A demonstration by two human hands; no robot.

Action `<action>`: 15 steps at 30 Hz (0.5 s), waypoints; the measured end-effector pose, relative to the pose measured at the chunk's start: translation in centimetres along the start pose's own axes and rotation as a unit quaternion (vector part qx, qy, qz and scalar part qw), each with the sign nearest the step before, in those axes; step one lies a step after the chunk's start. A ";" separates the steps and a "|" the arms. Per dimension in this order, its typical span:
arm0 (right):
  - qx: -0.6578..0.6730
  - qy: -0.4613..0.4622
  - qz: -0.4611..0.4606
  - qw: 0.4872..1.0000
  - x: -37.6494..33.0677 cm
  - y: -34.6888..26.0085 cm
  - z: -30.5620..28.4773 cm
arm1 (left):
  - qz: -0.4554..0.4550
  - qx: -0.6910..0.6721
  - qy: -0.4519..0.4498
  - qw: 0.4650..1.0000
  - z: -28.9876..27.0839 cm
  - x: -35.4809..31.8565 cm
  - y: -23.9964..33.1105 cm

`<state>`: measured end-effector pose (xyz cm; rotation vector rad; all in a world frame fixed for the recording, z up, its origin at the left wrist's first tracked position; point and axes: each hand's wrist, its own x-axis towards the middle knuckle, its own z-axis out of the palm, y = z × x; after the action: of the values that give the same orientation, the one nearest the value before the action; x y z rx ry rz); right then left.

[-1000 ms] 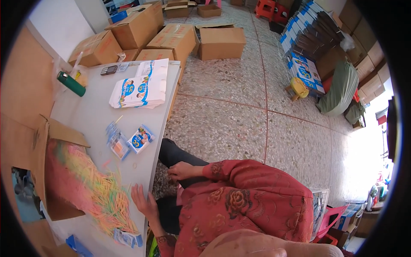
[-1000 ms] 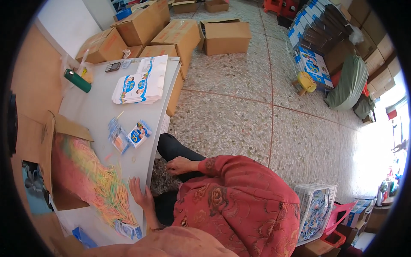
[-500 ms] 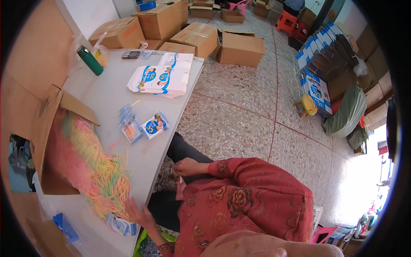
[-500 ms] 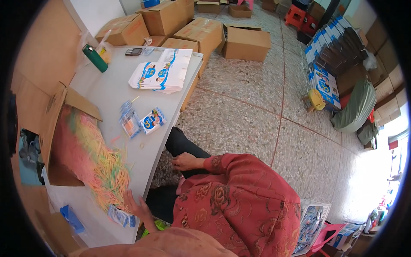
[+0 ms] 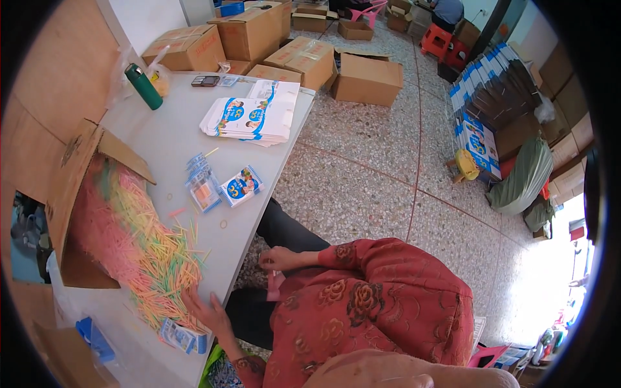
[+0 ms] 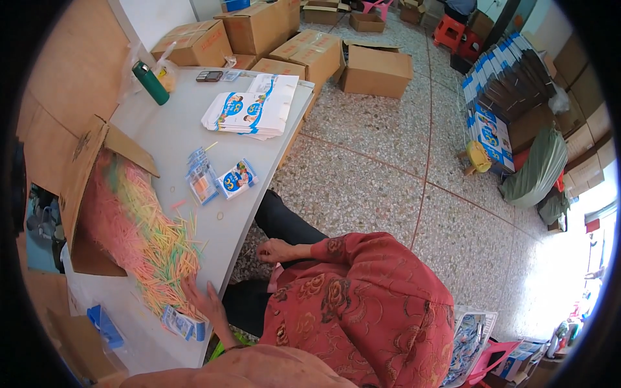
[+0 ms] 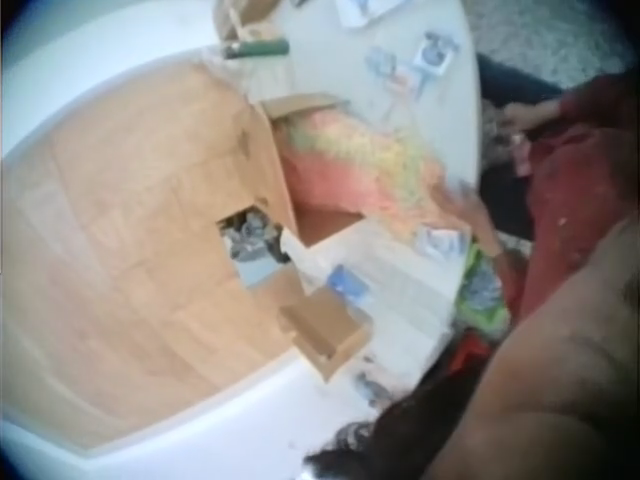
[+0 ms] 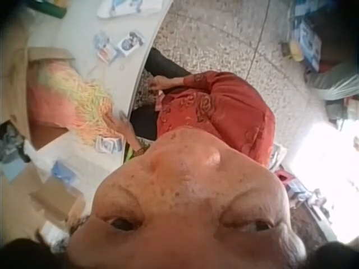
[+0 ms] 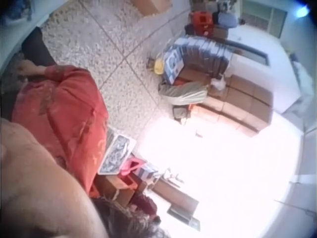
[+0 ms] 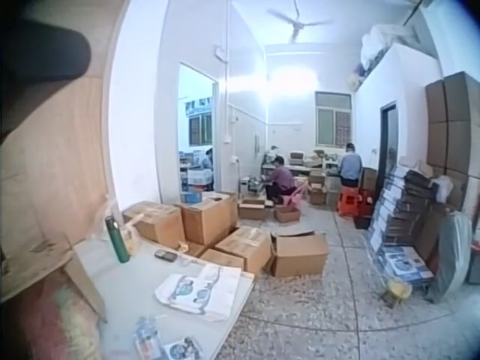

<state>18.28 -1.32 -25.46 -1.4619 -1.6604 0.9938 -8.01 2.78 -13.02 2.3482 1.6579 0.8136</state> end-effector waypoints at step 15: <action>0.016 -0.086 -0.017 0.996 -0.7 0.8 3.0 | 0.012 0.092 0.051 0.994 1.4 -1.1 -1.3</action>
<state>16.11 -2.27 -27.54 -1.3559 -1.7758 1.1497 -8.60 2.52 -15.08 2.4905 1.8220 0.8317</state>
